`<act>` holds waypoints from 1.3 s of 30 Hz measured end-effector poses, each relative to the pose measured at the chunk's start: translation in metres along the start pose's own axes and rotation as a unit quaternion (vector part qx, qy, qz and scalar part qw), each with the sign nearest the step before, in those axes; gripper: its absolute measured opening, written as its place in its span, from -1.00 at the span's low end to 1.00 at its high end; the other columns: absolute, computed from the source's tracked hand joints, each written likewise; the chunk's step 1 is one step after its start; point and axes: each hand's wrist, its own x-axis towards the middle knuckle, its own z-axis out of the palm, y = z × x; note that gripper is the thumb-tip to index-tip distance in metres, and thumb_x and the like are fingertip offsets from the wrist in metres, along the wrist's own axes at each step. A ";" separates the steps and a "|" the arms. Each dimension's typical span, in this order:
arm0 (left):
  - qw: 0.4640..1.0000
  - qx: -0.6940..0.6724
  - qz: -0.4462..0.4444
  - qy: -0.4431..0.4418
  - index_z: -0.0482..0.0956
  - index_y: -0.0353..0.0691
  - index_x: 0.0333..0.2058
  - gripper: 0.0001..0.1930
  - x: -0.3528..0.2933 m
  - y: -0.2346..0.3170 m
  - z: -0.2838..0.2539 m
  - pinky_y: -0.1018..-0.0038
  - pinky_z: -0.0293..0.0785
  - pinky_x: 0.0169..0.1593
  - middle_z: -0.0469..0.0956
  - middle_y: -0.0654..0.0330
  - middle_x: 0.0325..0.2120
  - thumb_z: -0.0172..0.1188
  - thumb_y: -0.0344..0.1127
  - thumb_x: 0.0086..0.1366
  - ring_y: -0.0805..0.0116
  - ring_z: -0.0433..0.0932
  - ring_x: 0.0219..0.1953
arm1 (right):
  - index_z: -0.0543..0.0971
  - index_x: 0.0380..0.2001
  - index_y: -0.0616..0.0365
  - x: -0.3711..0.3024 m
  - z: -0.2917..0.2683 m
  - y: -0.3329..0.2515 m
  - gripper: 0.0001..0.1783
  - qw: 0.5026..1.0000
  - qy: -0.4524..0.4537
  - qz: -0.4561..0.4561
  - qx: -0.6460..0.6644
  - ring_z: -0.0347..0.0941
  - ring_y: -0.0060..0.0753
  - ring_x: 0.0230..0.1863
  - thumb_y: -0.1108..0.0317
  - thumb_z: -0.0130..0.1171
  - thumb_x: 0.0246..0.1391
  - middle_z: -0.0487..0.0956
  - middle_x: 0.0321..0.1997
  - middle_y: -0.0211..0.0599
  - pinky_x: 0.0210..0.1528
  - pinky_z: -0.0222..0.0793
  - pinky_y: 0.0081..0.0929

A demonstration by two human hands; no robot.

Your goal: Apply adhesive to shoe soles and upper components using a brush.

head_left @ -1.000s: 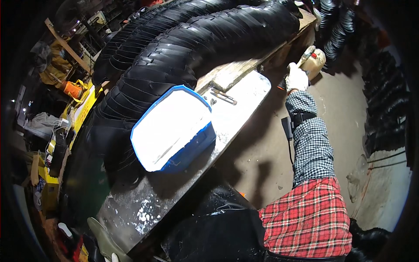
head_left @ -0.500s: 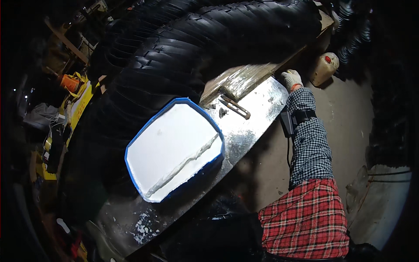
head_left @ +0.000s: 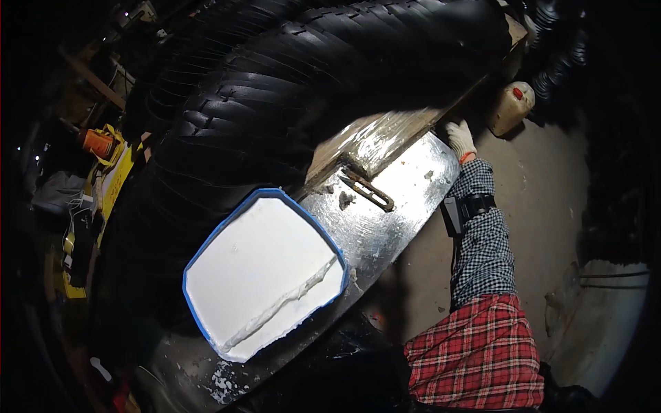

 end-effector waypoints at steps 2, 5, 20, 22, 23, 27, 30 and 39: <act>0.998 0.007 0.031 0.061 0.33 -0.28 0.21 -0.37 -0.040 0.020 -0.030 0.13 0.41 0.06 0.43 -0.07 0.07 0.29 -0.23 0.19 0.03 0.44 -0.02 | 0.44 -0.19 0.37 -0.041 0.080 0.012 -0.57 0.992 -0.002 0.096 -0.083 0.38 -0.41 -0.44 0.22 0.19 0.00 0.51 -0.35 -0.21 -0.41 0.31 -0.42; 0.997 -0.013 -0.020 0.070 0.35 -0.16 0.20 -0.38 -0.035 0.026 -0.017 0.14 0.44 0.00 0.47 -0.02 -0.01 0.30 -0.20 0.17 0.02 0.46 -0.07 | 0.42 -0.03 0.52 -0.024 0.051 0.019 -0.32 0.974 -0.017 0.176 -0.139 0.46 -0.20 -0.12 0.06 0.16 -0.02 0.55 -0.15 0.01 -0.06 0.37 -0.31; 0.998 -0.051 0.016 0.046 0.45 -0.19 0.14 -0.46 -0.005 -0.003 -0.031 0.17 0.40 0.07 0.49 0.05 0.00 0.30 -0.23 0.17 0.07 0.47 -0.03 | 0.45 -0.26 0.30 -0.118 0.088 -0.141 -0.85 0.905 -0.129 0.272 0.299 0.48 -0.42 -0.52 0.58 0.10 0.05 0.53 -0.41 -0.24 -0.52 0.47 -0.46; 0.998 -0.056 0.017 0.037 0.45 -0.18 0.14 -0.46 -0.008 -0.001 -0.031 0.18 0.40 0.07 0.49 0.06 0.00 0.30 -0.23 0.18 0.08 0.46 -0.03 | 0.45 -0.26 0.33 -0.116 0.091 -0.120 -0.83 0.919 -0.153 0.264 0.252 0.54 -0.40 -0.43 0.55 0.11 0.03 0.55 -0.39 -0.23 -0.46 0.49 -0.47; 0.998 -0.053 0.021 0.020 0.45 -0.18 0.14 -0.47 -0.008 0.003 -0.023 0.19 0.40 0.07 0.49 0.06 0.00 0.29 -0.23 0.19 0.08 0.46 -0.02 | 0.45 -0.25 0.38 -0.092 0.078 -0.098 -0.79 0.952 -0.145 0.232 0.138 0.56 -0.36 -0.37 0.52 0.11 0.00 0.56 -0.38 -0.19 -0.38 0.49 -0.45; 0.999 -0.042 0.022 0.026 0.43 -0.19 0.14 -0.47 -0.025 0.018 -0.030 0.18 0.39 0.08 0.48 0.06 0.02 0.27 -0.21 0.20 0.06 0.45 0.00 | 0.44 -0.26 0.46 -0.090 0.118 -0.079 -0.75 0.957 -0.052 0.169 -0.231 0.52 -0.30 -0.36 0.50 0.13 -0.01 0.55 -0.41 -0.18 -0.26 0.48 -0.35; 0.998 -0.050 0.002 0.029 0.42 -0.17 0.16 -0.45 -0.026 0.020 -0.009 0.17 0.37 0.09 0.47 0.05 0.03 0.27 -0.19 0.21 0.05 0.44 0.01 | 0.42 -0.22 0.38 -0.078 0.075 -0.033 -0.74 0.993 -0.080 0.018 -0.084 0.50 -0.41 -0.41 0.50 0.17 0.00 0.50 -0.45 -0.25 -0.34 0.48 -0.42; 0.997 -0.067 -0.011 0.036 0.41 -0.11 0.17 -0.45 -0.013 0.006 -0.024 0.16 0.36 0.09 0.47 0.05 0.02 0.28 -0.18 0.20 0.05 0.44 0.01 | 0.42 -0.18 0.17 -0.142 0.059 -0.109 -0.72 0.951 -0.090 0.145 0.260 0.41 -0.59 -0.42 0.54 0.24 0.03 0.44 -0.34 -0.39 -0.39 0.38 -0.63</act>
